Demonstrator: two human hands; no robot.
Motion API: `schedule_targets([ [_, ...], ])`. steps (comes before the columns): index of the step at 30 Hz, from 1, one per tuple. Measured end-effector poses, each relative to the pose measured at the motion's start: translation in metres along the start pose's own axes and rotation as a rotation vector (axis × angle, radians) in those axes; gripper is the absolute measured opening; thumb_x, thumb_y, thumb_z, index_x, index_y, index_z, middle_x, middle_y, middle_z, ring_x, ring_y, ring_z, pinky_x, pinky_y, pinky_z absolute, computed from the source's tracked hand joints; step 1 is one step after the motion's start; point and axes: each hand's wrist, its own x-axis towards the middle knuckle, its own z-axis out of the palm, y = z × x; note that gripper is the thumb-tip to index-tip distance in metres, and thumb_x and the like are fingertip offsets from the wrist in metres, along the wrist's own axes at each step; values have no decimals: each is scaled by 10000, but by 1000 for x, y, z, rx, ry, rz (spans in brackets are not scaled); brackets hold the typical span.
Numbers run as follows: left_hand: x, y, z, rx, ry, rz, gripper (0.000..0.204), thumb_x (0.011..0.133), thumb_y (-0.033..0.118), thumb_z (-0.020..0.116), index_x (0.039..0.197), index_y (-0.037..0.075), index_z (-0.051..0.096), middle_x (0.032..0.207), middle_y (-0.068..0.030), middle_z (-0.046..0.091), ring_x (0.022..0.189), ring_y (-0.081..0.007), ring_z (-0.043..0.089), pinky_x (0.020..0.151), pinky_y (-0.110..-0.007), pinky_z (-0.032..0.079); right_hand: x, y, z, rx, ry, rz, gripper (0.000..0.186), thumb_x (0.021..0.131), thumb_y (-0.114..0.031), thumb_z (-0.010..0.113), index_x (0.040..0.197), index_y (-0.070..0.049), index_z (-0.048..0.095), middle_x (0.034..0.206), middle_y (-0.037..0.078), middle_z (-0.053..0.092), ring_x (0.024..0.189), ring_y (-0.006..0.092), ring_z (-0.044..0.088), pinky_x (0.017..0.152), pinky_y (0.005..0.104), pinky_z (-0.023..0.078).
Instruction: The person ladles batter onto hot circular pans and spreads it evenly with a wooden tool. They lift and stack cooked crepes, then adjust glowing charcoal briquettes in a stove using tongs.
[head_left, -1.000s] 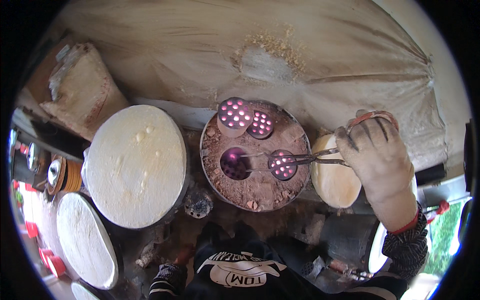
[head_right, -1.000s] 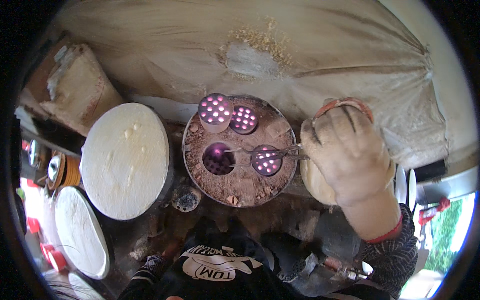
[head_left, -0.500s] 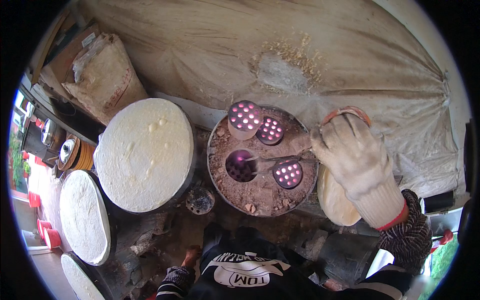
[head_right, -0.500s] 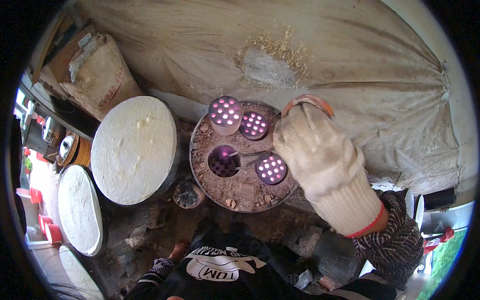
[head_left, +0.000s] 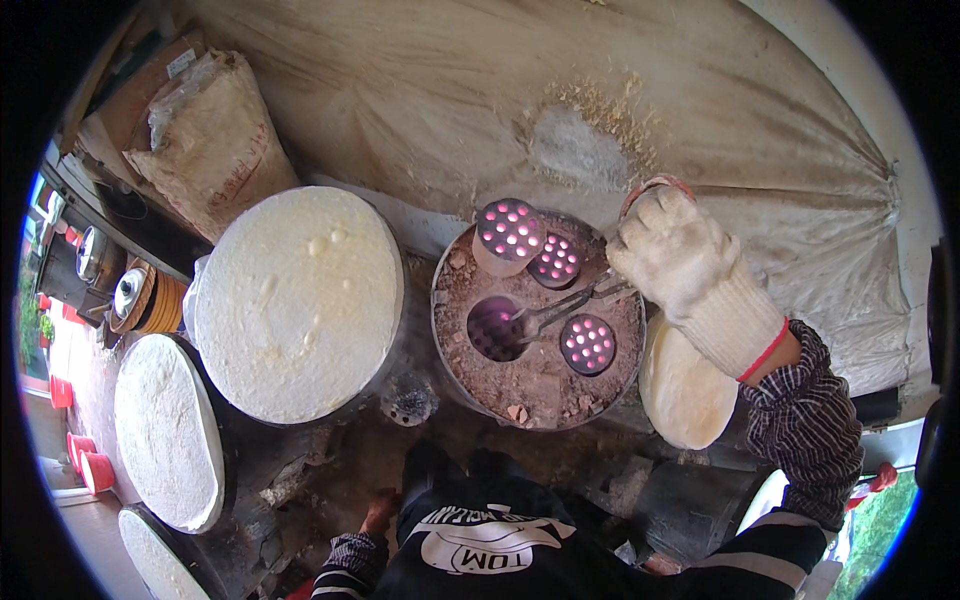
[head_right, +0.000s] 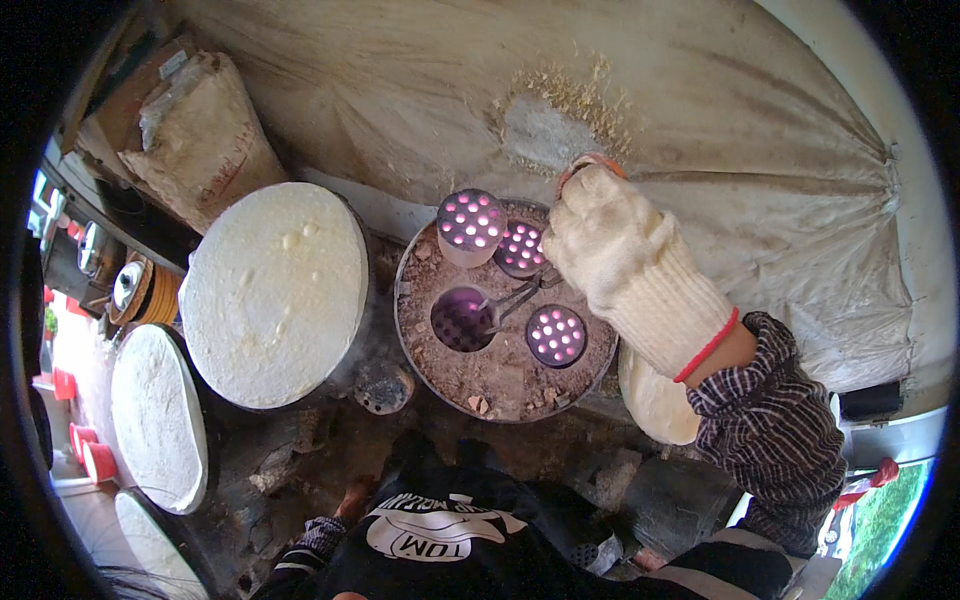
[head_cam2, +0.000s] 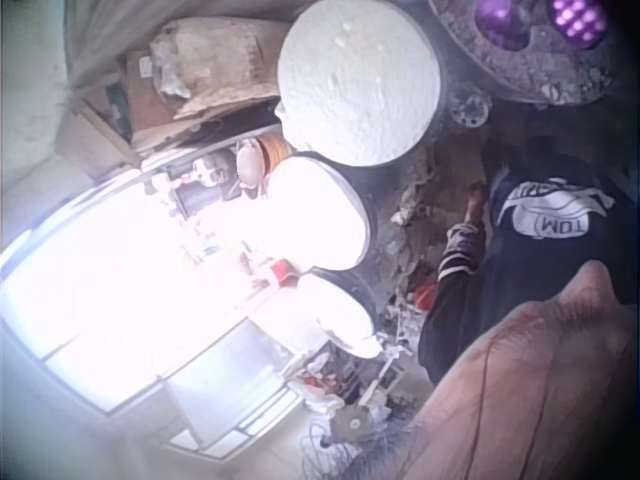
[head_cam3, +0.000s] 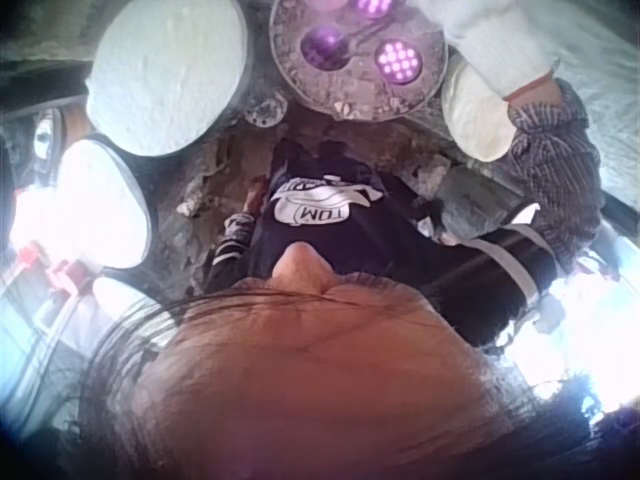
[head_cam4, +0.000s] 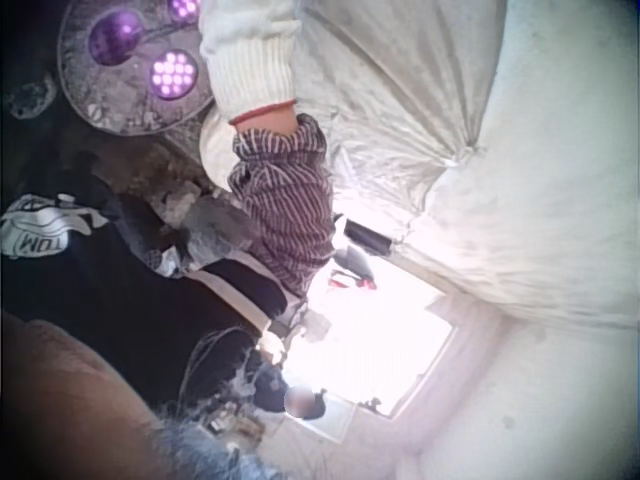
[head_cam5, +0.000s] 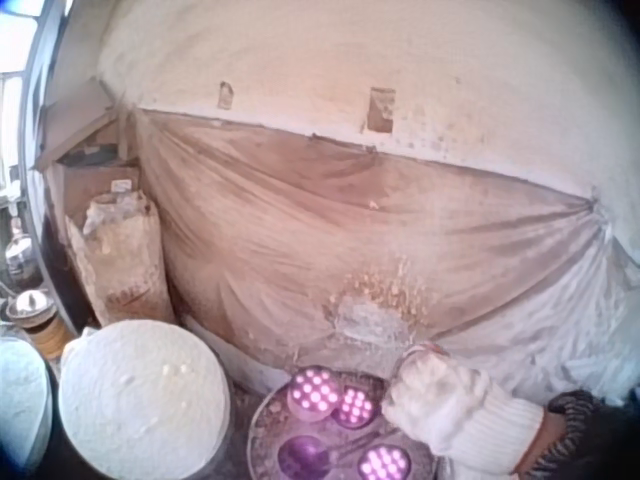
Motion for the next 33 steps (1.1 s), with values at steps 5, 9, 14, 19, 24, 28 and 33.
schedule_targets([
  [5, -1, 9, -1, -100, 42, -82, 122, 879, 191, 587, 784, 116, 580, 675, 7, 526, 590, -97, 509, 494, -274, 383, 5, 6, -15, -172, -201, 114, 121, 729, -178, 548, 823, -124, 603, 816, 40, 593, 872, 195, 579, 858, 331, 462],
  [9, 8, 4, -1, -238, 17, -35, 88, 860, 182, 612, 836, 97, 623, 723, -13, 577, 613, -118, 530, 517, -285, 400, 19, 14, -89, -288, -444, 39, 154, 836, -189, 486, 929, -130, 594, 911, 47, 595, 991, 185, 550, 931, 325, 420],
  [14, 56, 15, -3, 53, -110, 177, 187, 902, 191, 601, 1009, 39, 620, 813, -35, 622, 649, -135, 560, 540, -279, 439, -5, 6, -149, -490, -368, 91, 171, 790, -238, 578, 927, -176, 659, 940, 15, 633, 1007, 182, 574, 957, 315, 403],
  [19, 54, 97, 35, 298, -333, 346, 244, 946, 188, 574, 1154, 65, 548, 899, -75, 672, 693, -135, 634, 561, -299, 504, -64, -37, -225, -450, -283, 352, 245, 743, -188, 622, 968, -119, 691, 911, 49, 642, 935, 225, 584, 891, 384, 448],
  [24, 60, 117, 67, 777, -734, 495, 218, 973, 170, 533, 1137, 28, 558, 926, -104, 692, 749, -164, 679, 686, -293, 546, -111, -150, -323, -488, -526, 748, 276, 769, -121, 632, 1033, -109, 711, 928, 91, 652, 882, 264, 596, 787, 397, 462],
  [28, 43, 111, 64, 1072, -794, 324, 218, 962, 138, 541, 1154, 34, 551, 957, -118, 685, 755, -161, 672, 658, -290, 540, -154, -269, -378, -536, -667, 1013, 256, 775, -149, 662, 1022, -144, 728, 866, 70, 670, 776, 224, 602, 731, 363, 448],
  [33, 45, 79, 58, 1489, -898, 160, 187, 951, 120, 542, 1119, 42, 565, 926, -100, 673, 698, -134, 642, 611, -279, 525, -160, -477, -433, -559, -917, 1475, 281, 738, -222, 660, 998, -137, 726, 828, 60, 665, 754, 202, 605, 768, 347, 469],
])
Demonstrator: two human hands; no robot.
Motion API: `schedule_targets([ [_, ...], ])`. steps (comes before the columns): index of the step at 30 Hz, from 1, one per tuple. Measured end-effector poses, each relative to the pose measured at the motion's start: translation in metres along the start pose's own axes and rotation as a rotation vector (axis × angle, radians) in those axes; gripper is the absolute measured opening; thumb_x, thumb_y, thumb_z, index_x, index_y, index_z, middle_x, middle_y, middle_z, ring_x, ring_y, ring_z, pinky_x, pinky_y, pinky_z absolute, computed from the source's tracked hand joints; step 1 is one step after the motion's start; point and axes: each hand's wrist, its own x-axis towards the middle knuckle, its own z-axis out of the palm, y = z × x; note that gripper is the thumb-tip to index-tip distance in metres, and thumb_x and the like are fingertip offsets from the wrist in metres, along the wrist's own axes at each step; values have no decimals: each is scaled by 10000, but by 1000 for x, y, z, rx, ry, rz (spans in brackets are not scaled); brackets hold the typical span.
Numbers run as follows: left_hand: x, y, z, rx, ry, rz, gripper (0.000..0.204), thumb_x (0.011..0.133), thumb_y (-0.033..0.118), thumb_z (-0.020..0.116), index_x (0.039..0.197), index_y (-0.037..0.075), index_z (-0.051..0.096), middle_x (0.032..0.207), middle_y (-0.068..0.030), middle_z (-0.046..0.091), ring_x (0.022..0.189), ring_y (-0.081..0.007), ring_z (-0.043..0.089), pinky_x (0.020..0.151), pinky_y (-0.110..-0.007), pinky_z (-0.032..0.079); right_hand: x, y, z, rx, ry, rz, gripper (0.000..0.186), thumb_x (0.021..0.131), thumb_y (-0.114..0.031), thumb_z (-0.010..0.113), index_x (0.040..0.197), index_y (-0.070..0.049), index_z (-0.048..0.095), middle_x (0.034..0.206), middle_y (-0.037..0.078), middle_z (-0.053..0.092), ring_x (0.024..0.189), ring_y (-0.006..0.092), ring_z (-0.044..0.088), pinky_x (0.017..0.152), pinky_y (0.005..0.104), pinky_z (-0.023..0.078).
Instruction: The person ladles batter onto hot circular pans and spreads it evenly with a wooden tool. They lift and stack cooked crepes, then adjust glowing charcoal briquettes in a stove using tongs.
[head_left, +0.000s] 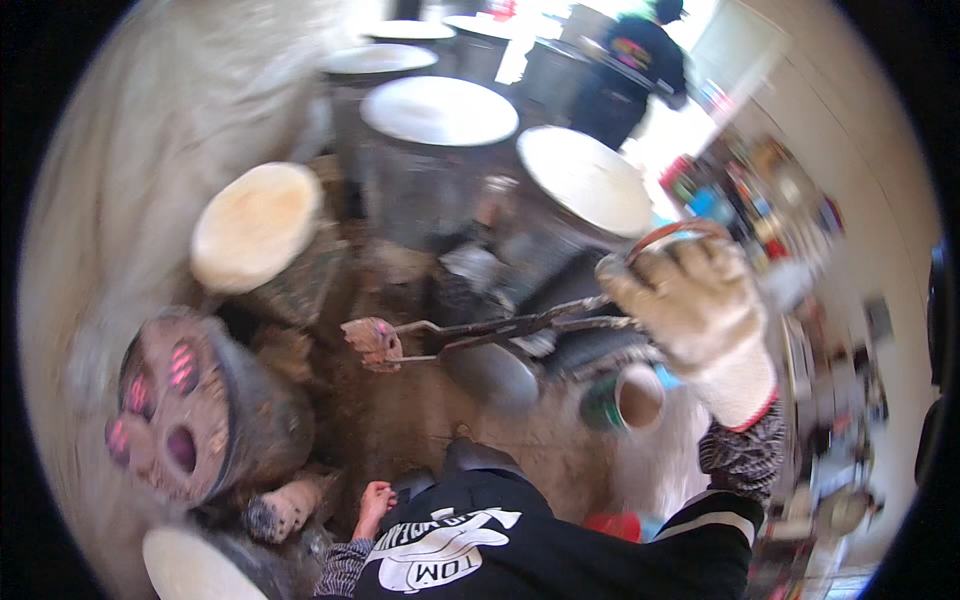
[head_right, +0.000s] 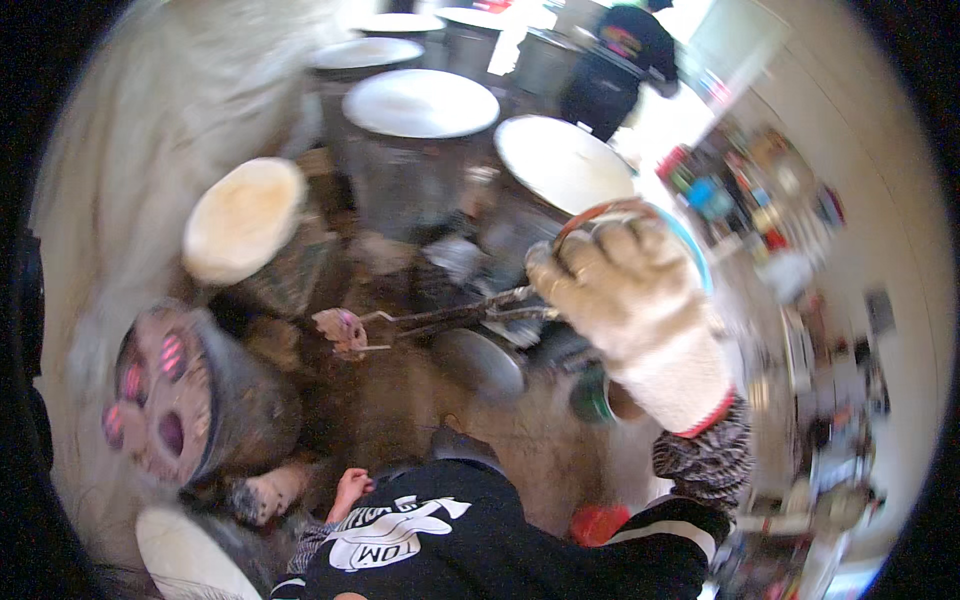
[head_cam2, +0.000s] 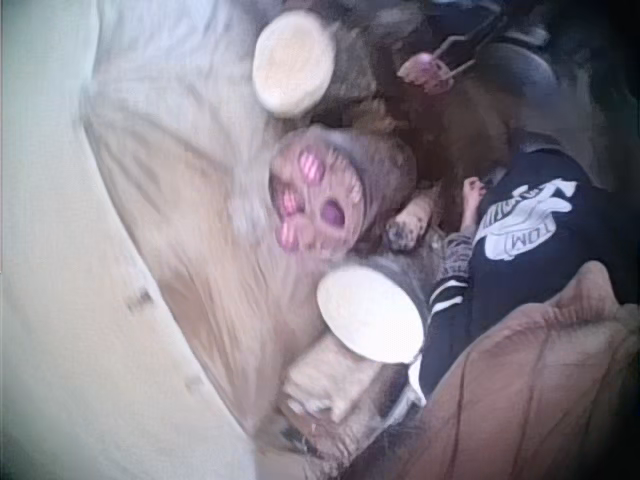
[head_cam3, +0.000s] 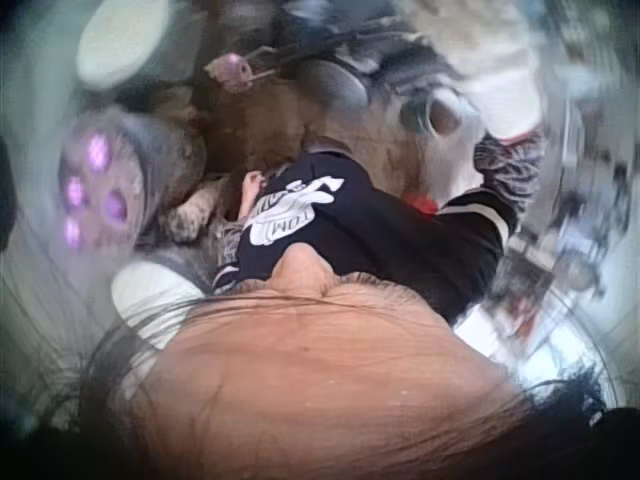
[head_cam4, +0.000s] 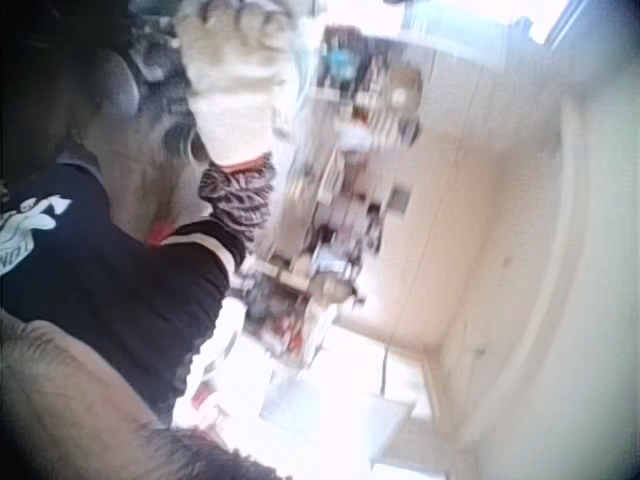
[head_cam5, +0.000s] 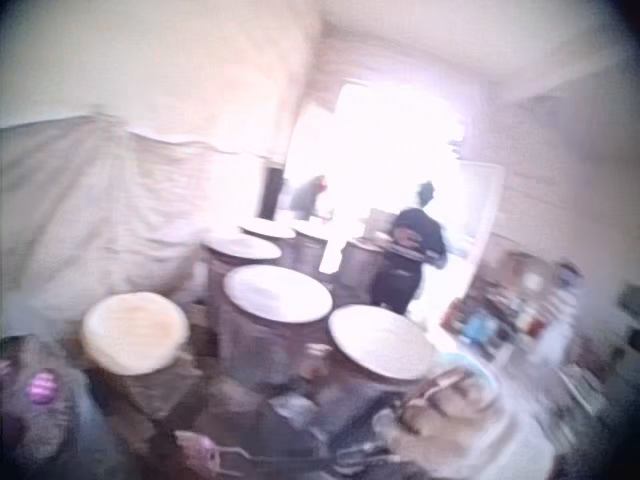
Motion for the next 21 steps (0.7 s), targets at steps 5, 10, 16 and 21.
schedule_targets([
  [5, 6, -9, 9, 414, 14, 244, 219, 887, 92, 573, 1087, 6, 601, 917, -110, 661, 784, -164, 647, 708, -292, 523, -210, 7, -29, 36, -543, 436, 358, 719, -145, 640, 1076, -152, 677, 974, 48, 650, 924, 250, 606, 862, 420, 471],
  [10, 29, 51, 55, 456, -86, -9, 192, 912, 99, 526, 1099, 65, 555, 851, -75, 637, 632, -158, 591, 512, -306, 477, -430, -11, -14, -24, -832, 903, 302, 739, -142, 636, 1035, -183, 676, 963, 79, 660, 1017, 261, 594, 918, 424, 435],
  [16, 14, 59, 180, 491, -128, -10, 190, 934, 123, 546, 1114, 62, 549, 840, -76, 634, 658, -176, 594, 551, -322, 493, -659, -25, 72, -187, -1138, 1156, 354, 739, -180, 622, 1093, -183, 635, 1050, 50, 646, 1071, 281, 565, 1002, 470, 357],
  [21, 20, 21, 223, 738, -198, 101, 241, 926, 162, 605, 1128, 33, 574, 892, -95, 663, 779, -160, 631, 682, -300, 515, -727, -41, 233, 160, -1571, 1429, 321, 854, -218, 579, 1168, -169, 621, 1182, 96, 627, 1156, 263, 561, 1020, 435, 355],
])
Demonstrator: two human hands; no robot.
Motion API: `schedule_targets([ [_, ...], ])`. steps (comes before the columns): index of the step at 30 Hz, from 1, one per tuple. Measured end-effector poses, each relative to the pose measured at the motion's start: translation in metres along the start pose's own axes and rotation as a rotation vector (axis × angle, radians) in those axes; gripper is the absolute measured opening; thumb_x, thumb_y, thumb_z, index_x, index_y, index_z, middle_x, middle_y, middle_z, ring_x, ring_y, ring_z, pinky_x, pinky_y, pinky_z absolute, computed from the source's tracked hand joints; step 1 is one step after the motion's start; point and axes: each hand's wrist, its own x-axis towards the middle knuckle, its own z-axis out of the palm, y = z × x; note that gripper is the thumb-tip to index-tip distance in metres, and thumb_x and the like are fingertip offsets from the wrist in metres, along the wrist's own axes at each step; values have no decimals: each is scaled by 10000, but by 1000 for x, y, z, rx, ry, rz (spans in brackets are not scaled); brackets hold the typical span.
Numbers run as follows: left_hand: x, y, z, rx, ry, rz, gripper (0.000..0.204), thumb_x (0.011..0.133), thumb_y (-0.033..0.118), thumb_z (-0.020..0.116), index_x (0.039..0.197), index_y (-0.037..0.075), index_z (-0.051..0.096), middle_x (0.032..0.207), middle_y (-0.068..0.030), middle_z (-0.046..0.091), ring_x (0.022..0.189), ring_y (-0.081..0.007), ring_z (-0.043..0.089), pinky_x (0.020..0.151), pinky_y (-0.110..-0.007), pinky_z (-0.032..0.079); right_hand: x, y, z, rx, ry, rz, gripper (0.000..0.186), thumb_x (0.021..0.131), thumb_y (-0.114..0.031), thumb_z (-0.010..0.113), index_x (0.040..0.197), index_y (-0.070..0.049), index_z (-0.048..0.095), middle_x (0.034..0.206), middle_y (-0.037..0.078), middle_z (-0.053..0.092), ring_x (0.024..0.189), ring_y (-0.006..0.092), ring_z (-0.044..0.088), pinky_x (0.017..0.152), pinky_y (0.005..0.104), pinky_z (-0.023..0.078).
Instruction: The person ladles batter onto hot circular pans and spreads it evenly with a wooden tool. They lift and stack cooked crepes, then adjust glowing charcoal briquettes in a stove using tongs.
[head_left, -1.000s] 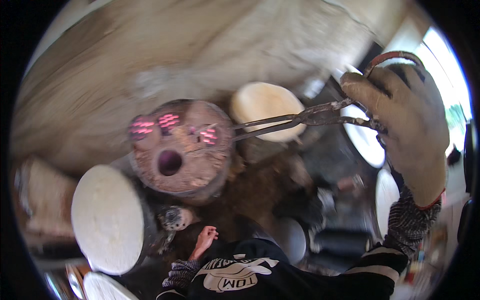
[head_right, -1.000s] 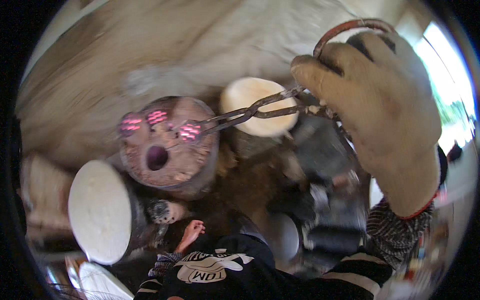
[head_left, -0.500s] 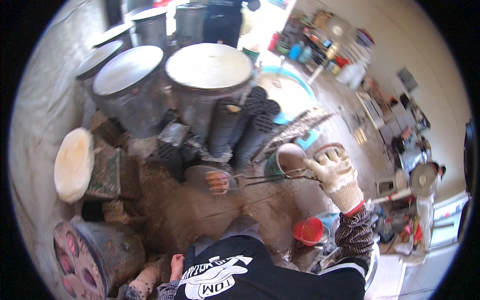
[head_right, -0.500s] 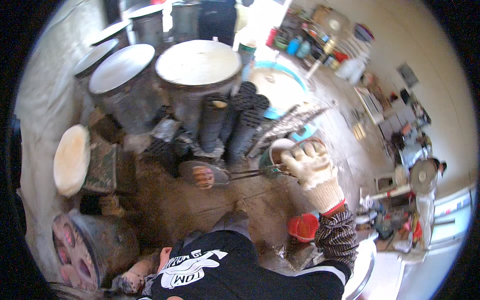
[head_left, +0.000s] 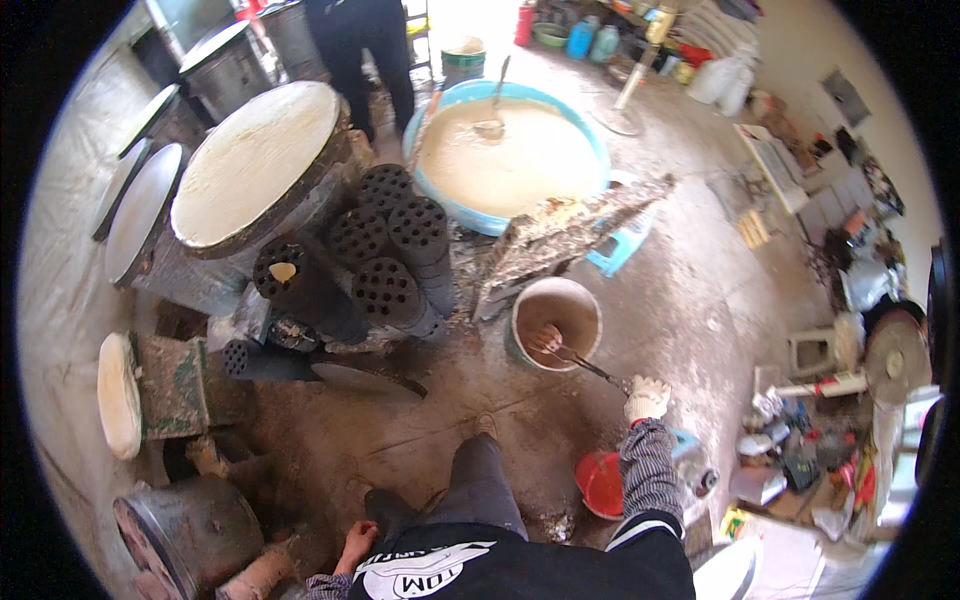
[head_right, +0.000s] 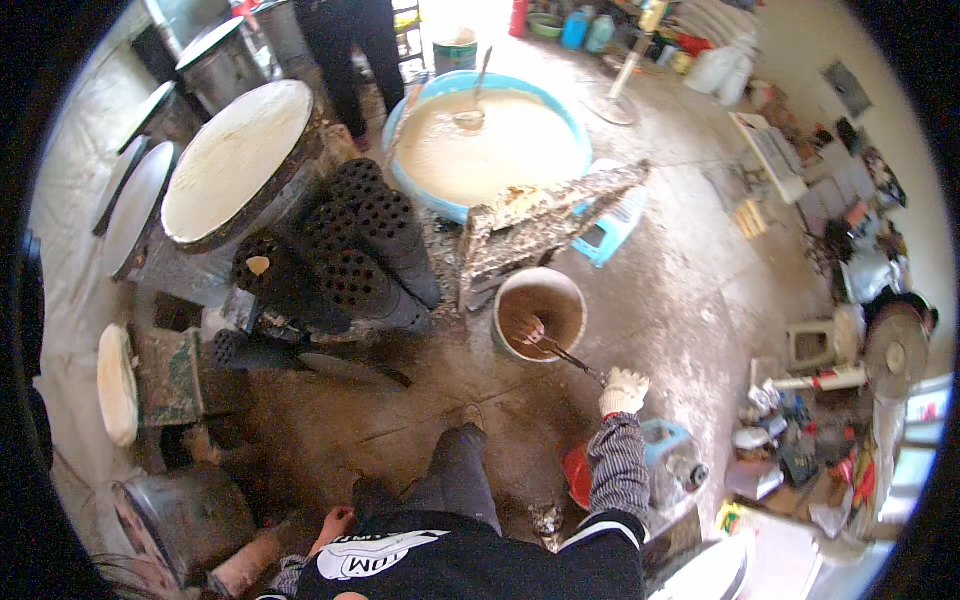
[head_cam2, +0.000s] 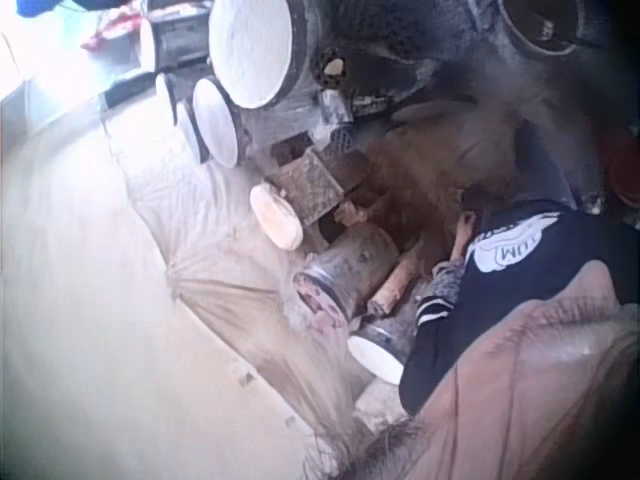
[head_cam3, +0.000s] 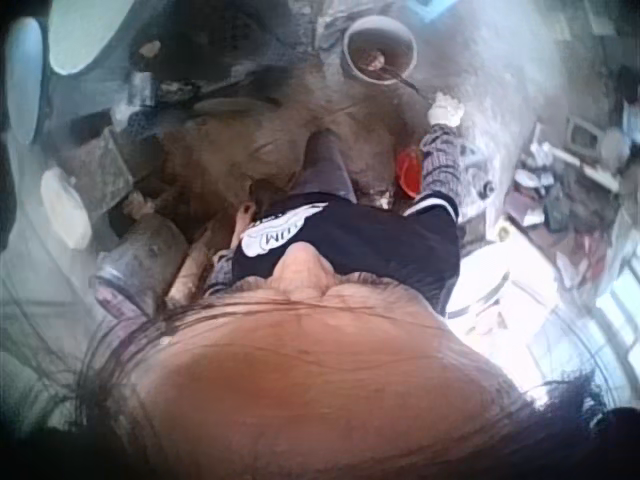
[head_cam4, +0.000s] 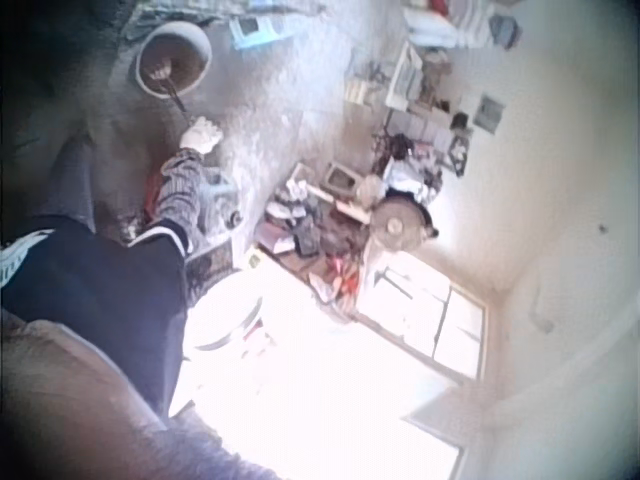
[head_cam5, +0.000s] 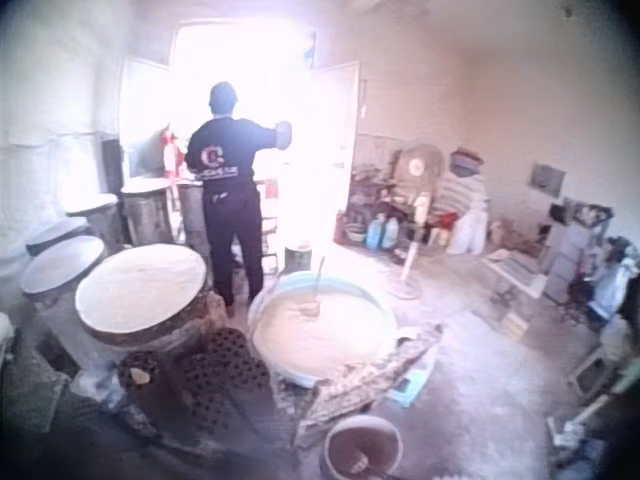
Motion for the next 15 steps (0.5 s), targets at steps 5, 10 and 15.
schedule_targets([
  [5, -54, 44, 3, -196, 143, -253, 255, 948, 152, 570, 1170, 32, 529, 894, -107, 662, 768, -201, 659, 654, -343, 545, 63, -49, 45, 29, -291, 71, 386, 816, -317, 676, 1181, -193, 649, 1224, 47, 648, 1181, 235, 584, 1002, 392, 393],
  [10, -79, 29, 14, -262, 122, -317, 246, 970, 145, 524, 1196, 48, 511, 954, -105, 654, 734, -194, 655, 600, -341, 540, 25, -20, 40, 109, -197, -10, 381, 754, -291, 685, 1113, -165, 662, 1124, 110, 685, 1086, 289, 640, 908, 449, 489],
  [15, -82, -28, 18, -643, 124, -280, 239, 977, 171, 516, 1168, 29, 533, 941, -89, 653, 735, -166, 652, 596, -292, 531, -97, 56, -31, 189, 15, -183, 452, 627, -175, 721, 1074, -137, 668, 1076, 138, 668, 1010, 336, 624, 898, 467, 484],
])
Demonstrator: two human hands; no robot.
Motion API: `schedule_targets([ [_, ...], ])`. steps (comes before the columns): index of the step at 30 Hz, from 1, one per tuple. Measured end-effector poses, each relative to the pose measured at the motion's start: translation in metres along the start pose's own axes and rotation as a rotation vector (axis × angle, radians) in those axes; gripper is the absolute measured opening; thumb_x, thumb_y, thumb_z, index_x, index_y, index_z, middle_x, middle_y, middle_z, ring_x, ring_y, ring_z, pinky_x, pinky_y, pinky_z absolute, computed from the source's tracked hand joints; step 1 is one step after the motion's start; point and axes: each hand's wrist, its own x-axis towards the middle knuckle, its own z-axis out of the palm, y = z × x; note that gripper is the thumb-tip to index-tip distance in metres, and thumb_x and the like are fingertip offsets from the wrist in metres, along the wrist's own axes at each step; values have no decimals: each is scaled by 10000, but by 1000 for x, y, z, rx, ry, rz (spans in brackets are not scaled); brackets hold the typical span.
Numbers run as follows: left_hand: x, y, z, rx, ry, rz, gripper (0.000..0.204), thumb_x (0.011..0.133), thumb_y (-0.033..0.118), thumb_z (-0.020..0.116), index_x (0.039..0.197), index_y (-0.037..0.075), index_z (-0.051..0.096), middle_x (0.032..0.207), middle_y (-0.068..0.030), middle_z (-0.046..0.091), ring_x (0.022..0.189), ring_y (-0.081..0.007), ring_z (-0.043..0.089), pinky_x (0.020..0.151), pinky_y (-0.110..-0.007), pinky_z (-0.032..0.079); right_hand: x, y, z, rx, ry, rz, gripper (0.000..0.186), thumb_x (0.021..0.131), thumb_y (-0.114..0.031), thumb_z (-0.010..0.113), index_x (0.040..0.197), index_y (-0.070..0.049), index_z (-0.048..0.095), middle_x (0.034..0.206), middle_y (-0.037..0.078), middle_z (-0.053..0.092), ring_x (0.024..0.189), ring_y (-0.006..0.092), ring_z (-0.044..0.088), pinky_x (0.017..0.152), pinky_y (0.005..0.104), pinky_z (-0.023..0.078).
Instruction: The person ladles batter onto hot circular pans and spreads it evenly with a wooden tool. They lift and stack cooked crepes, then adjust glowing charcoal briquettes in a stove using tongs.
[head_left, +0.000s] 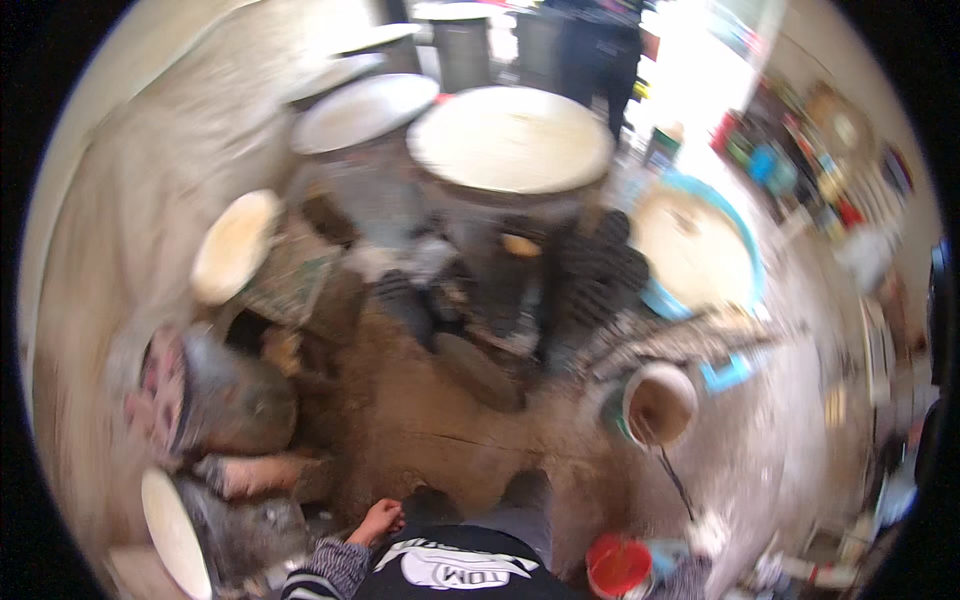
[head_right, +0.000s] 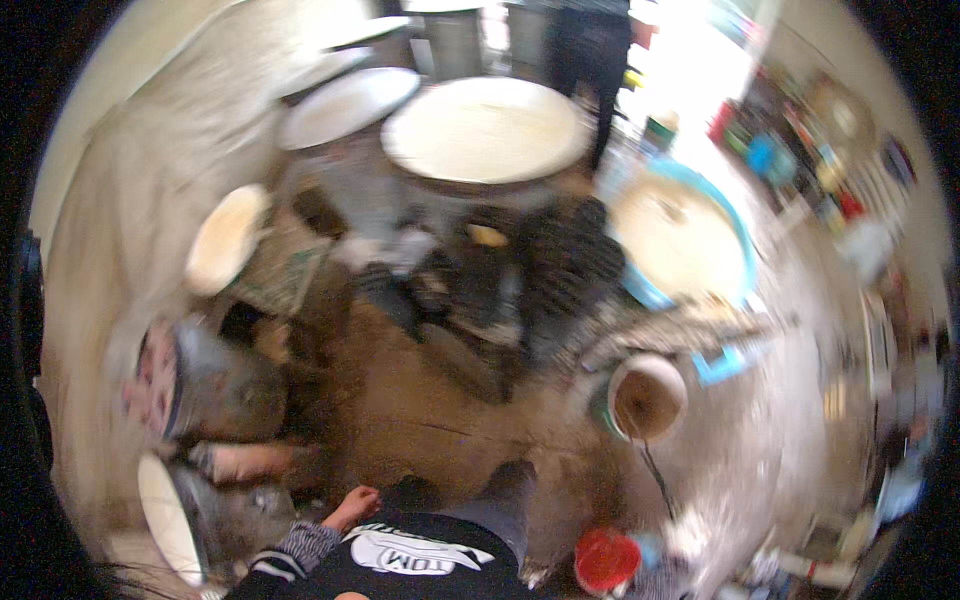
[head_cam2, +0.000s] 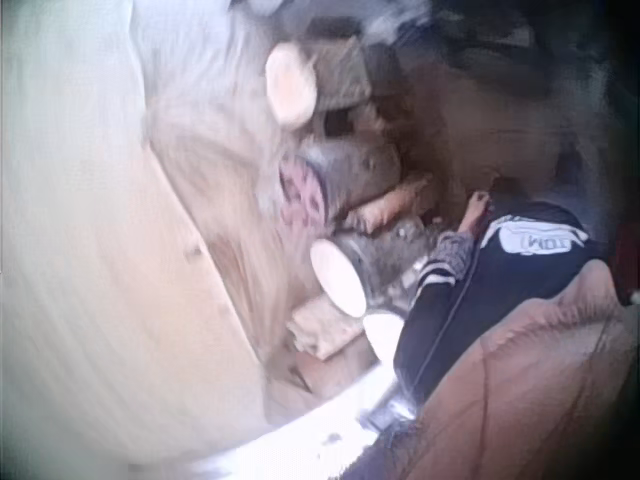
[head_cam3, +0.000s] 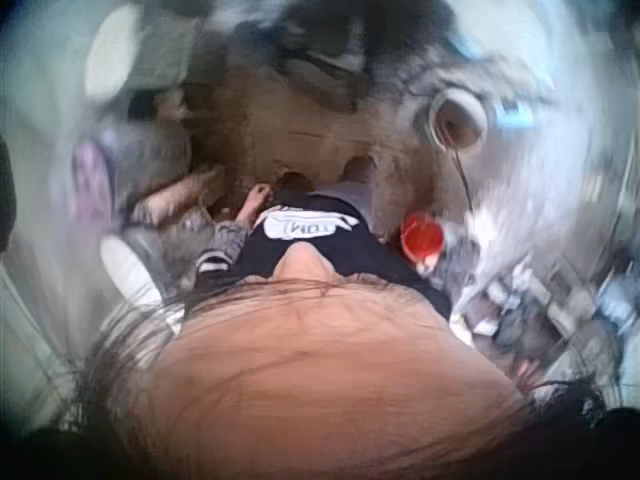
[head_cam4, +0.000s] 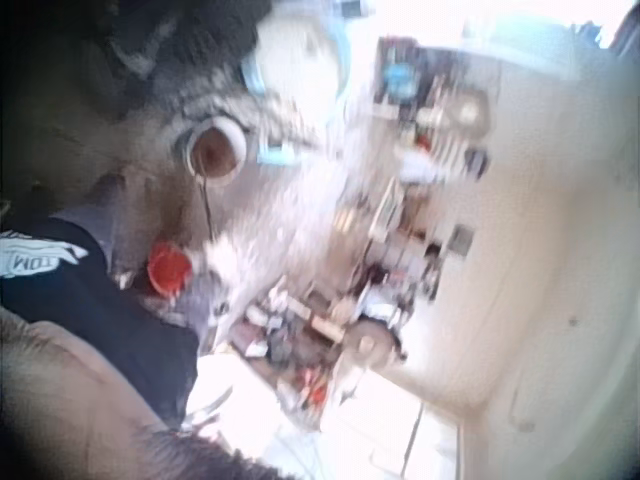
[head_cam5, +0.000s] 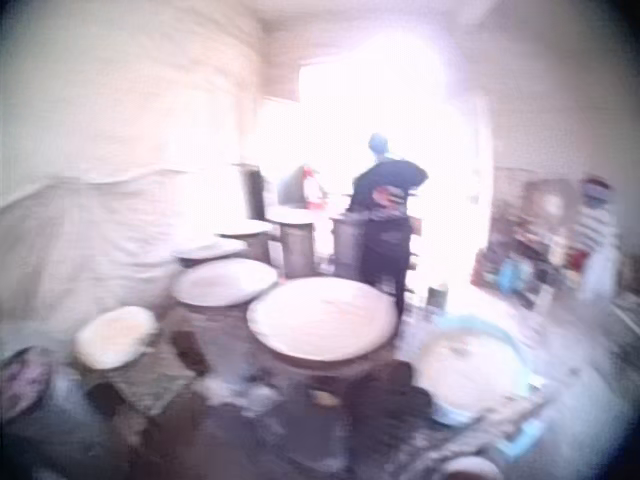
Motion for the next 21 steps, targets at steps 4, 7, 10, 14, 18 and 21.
schedule_targets([
  [4, 22, -32, -38, -126, 48, 80, 251, 965, 184, 537, 1159, 25, 545, 957, -92, 659, 752, -155, 660, 627, -264, 532, -132, -99, -137, -66, -35, -375, 632, 747, -218, 709, 1348, -200, 517, 1178, 164, 627, 1101, 354, 584, 972, 460, 450],
  [7, 23, -28, -71, -250, 62, 127, 254, 969, 193, 534, 1163, 30, 546, 966, -96, 664, 761, -154, 663, 627, -267, 531, -180, -205, -173, 144, 206, -919, 596, 718, -97, 724, 1288, -177, 569, 1092, 154, 648, 1032, 374, 599, 906, 446, 481],
  [10, 7, -57, -107, -461, 147, 162, 248, 972, 202, 529, 1157, 39, 547, 974, -99, 668, 765, -158, 663, 630, -278, 531, -235, -352, -221, 150, 437, -1226, 564, 637, -79, 739, 1187, -126, 626, 1102, 145, 646, 1078, 363, 571, 954, 456, 434],
  [14, -7, -107, -123, -638, 281, 149, 237, 976, 210, 521, 1136, 36, 543, 967, -102, 668, 766, -163, 658, 659, -297, 543, -308, -512, -277, 34, 579, -1463, 732, 487, -108, 863, 1178, -135, 623, 1105, 160, 611, 1154, 373, 499, 1004, 468, 364],
  [18, 6, -146, -129, -792, 300, 121, 226, 973, 190, 532, 1139, 38, 537, 967, -111, 662, 786, -170, 660, 679, -307, 551, -391, -630, -311, -144, 766, -1702, 670, 577, -118, 841, 1206, -151, 612, 1149, 171, 610, 1162, 377, 518, 1059, 468, 331],
  [21, 39, -182, -120, -976, 351, 200, 204, 970, 182, 563, 1112, 35, 559, 937, -100, 655, 783, -183, 659, 694, -318, 554, -446, -704, -327, -254, 811, -1858, 644, 610, -146, 832, 1212, -144, 605, 1154, 164, 615, 1196, 360, 503, 1068, 456, 326],
])
